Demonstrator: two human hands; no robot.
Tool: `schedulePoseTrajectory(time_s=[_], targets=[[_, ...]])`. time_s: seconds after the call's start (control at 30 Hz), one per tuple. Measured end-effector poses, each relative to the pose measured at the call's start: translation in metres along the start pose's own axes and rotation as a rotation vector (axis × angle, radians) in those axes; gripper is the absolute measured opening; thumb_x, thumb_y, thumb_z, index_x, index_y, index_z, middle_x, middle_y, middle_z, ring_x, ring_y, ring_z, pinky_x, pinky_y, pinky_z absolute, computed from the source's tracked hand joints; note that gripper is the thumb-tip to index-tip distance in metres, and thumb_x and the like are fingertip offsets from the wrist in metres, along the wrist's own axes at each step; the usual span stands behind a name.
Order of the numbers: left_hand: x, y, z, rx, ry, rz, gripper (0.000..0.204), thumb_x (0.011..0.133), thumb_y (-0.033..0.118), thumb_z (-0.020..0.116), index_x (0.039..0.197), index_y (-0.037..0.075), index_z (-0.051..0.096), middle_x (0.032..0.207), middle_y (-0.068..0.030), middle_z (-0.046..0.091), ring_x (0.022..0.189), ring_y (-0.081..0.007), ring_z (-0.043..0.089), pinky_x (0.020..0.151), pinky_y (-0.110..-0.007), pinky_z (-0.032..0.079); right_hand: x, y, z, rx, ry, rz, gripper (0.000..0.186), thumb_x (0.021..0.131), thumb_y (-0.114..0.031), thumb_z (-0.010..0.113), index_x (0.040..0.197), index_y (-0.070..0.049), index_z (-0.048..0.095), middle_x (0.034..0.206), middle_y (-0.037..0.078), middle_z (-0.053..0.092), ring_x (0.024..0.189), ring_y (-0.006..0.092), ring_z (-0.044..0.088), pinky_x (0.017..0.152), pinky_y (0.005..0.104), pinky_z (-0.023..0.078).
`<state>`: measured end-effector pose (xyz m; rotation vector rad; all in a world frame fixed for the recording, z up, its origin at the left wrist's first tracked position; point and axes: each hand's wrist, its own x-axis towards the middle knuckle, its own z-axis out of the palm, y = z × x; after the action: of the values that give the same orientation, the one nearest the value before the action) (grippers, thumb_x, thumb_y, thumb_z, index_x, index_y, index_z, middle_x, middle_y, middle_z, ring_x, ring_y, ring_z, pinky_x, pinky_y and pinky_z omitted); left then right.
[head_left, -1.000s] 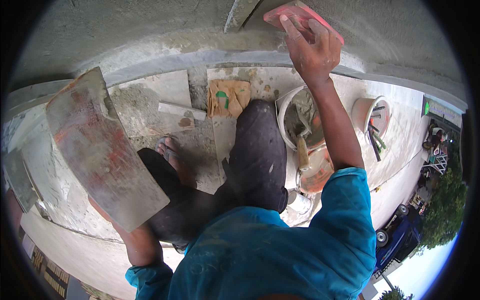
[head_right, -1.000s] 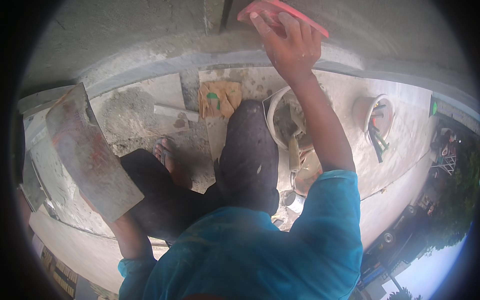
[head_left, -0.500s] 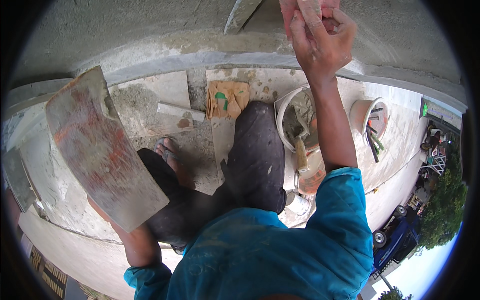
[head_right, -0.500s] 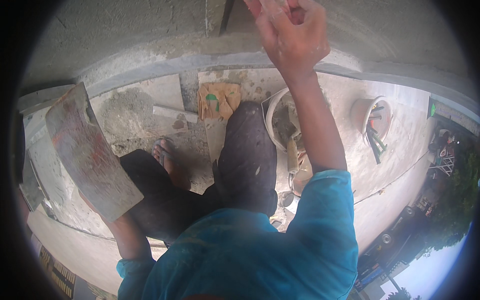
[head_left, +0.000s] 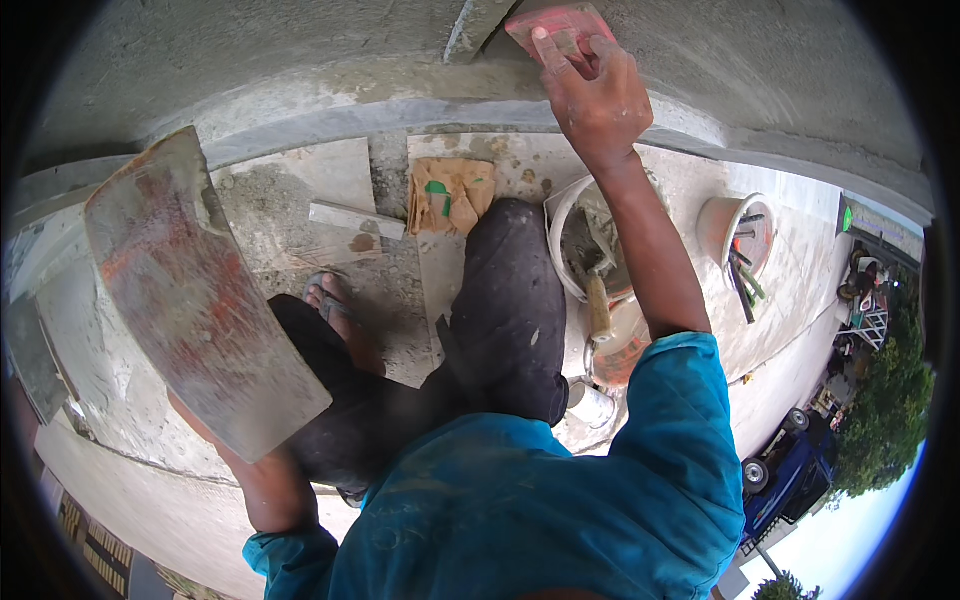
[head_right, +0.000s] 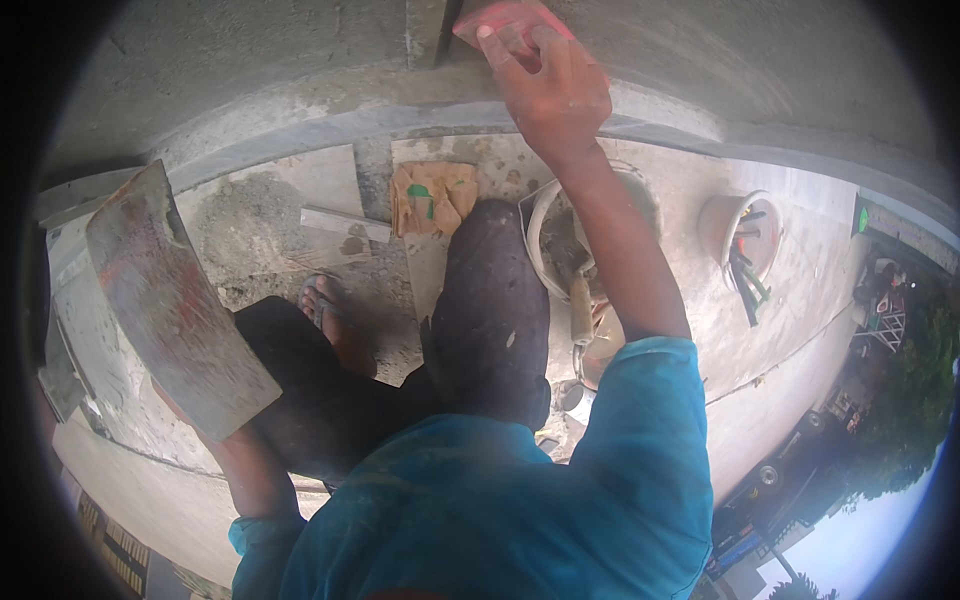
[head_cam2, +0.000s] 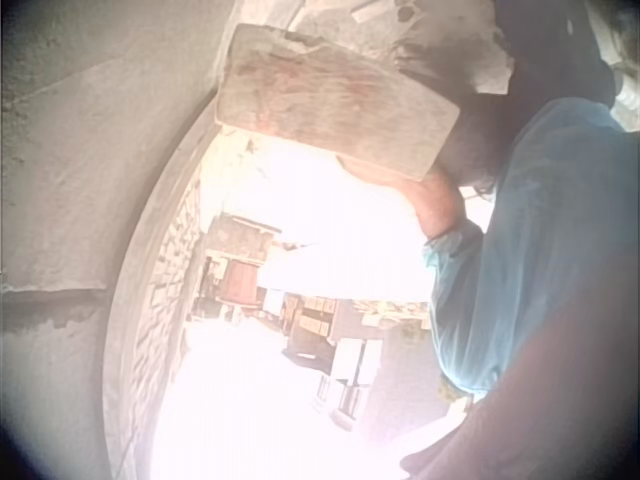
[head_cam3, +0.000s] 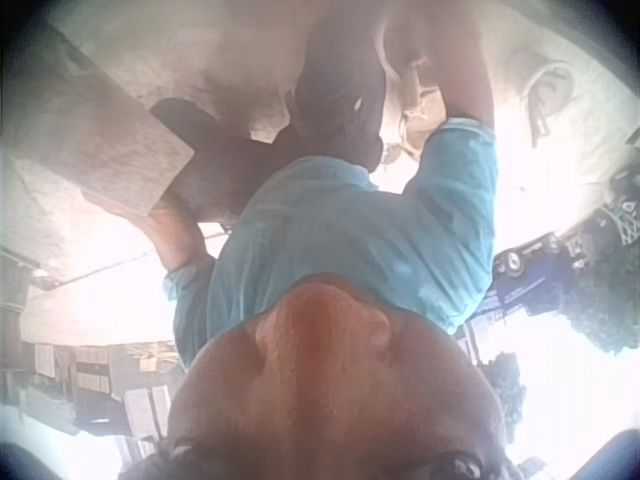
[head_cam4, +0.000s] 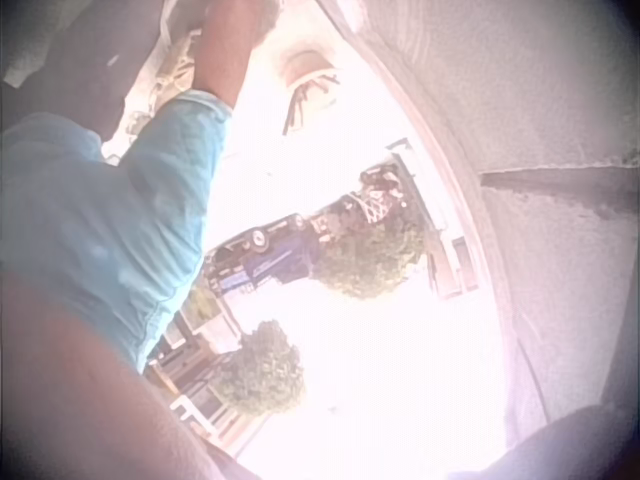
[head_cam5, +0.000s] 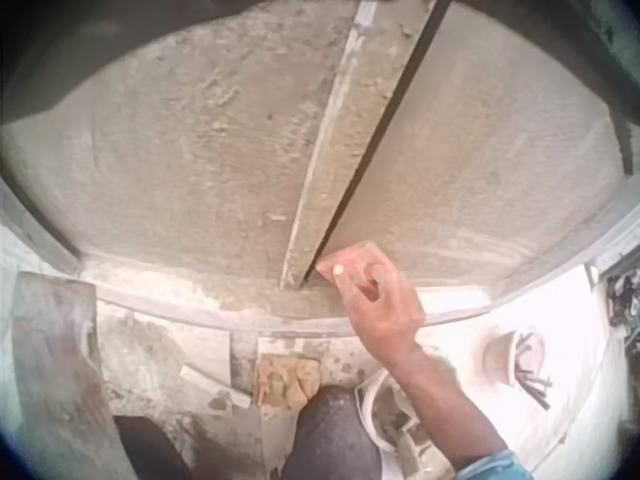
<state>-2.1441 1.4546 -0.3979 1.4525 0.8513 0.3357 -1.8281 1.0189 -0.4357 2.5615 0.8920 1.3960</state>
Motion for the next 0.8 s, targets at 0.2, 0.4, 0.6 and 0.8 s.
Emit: schedulePoseTrajectory(time_s=[0.2, 0.4, 0.6, 0.8], targets=[[-0.001, 0.0, 0.0, -0.005, 0.001, -0.005, 0.039, 0.111, 0.016, 0.044, 0.138, -0.011, 0.052, 0.128, -0.0232, 0.067, 0.108, -0.0279, 0.07, 0.09, -0.037, 0.059, -0.007, 0.002, -0.009, -0.032, -0.031, -0.005, 0.044, 0.075, -0.016, 0.076, 0.114, -0.036, 0.078, 0.09, -0.004, 0.062, 0.073, 0.0127, 0.062, 0.057, 0.0277, 0.044], [0.0, -0.001, 0.0, -0.008, -0.008, -0.007, 0.039, 0.111, 0.016, 0.044, 0.137, -0.012, 0.052, 0.127, -0.0232, 0.067, 0.108, -0.0279, 0.07, 0.089, -0.037, 0.059, 0.005, 0.005, -0.005, 0.033, 0.092, -0.012, 0.051, 0.073, -0.017, 0.082, 0.118, -0.039, 0.079, 0.097, -0.004, 0.064, 0.078, 0.0136, 0.064, 0.062, 0.0283, 0.047], [0.0, 0.002, -0.001, -0.009, -0.002, -0.009, 0.039, 0.111, 0.016, 0.044, 0.137, -0.012, 0.052, 0.127, -0.0232, 0.067, 0.107, -0.0279, 0.07, 0.089, -0.037, 0.06, 0.0, 0.012, -0.001, -0.039, 0.009, -0.1, 0.046, 0.076, -0.017, 0.079, 0.117, -0.039, 0.078, 0.095, -0.006, 0.065, 0.077, 0.0134, 0.064, 0.062, 0.0292, 0.044], [0.0, 0.001, 0.0, -0.016, -0.004, -0.008, 0.039, 0.111, 0.016, 0.045, 0.137, -0.012, 0.052, 0.127, -0.0232, 0.067, 0.107, -0.0279, 0.071, 0.088, -0.037, 0.06, -0.006, 0.012, -0.007, 0.014, 0.062, -0.053, 0.042, 0.078, -0.018, 0.076, 0.114, -0.038, 0.078, 0.091, -0.007, 0.065, 0.072, 0.0117, 0.061, 0.057, 0.0281, 0.04]])
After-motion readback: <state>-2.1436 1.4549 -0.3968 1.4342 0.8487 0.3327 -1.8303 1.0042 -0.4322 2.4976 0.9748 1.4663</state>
